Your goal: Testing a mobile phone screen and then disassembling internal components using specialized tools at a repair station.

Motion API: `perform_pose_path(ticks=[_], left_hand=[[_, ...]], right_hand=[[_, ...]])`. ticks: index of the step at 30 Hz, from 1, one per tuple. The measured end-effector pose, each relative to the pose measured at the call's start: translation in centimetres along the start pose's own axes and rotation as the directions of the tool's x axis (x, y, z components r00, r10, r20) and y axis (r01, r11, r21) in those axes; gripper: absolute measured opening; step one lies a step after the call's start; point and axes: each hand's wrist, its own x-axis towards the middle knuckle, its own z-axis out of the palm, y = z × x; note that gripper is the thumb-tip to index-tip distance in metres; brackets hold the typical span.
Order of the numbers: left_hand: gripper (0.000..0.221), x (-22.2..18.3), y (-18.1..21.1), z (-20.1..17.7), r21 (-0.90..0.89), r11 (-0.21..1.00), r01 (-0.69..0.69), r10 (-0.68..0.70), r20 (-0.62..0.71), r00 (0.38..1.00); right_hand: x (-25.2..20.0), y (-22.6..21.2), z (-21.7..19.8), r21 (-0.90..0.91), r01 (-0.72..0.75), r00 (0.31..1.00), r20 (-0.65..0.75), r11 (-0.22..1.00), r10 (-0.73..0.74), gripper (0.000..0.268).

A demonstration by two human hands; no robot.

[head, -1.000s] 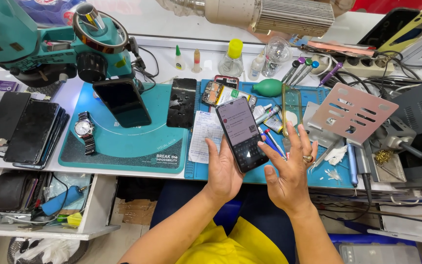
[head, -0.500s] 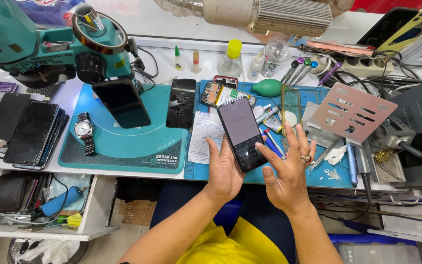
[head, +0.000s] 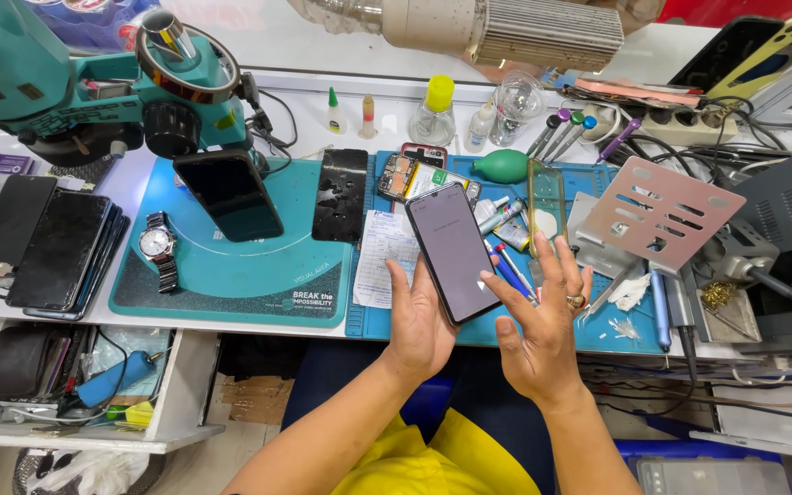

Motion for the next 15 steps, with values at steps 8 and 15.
perform_pose_path(ticks=[8, 15], left_hand=[[0.090, 0.12, -0.25, -0.71, -0.007, 1.000, -0.001, 0.001, -0.002, 1.000], [0.089, -0.05, -0.03, -0.43, 0.003, 1.000, -0.002, 0.002, 0.000, 1.000]], right_hand=[[-0.19, -0.02, -0.10, 0.004, -0.007, 1.000, -0.007, 1.000, 0.007, 0.057], [-0.21, -0.06, -0.01, 0.007, -0.007, 1.000, -0.006, 1.000, 0.007, 0.057]])
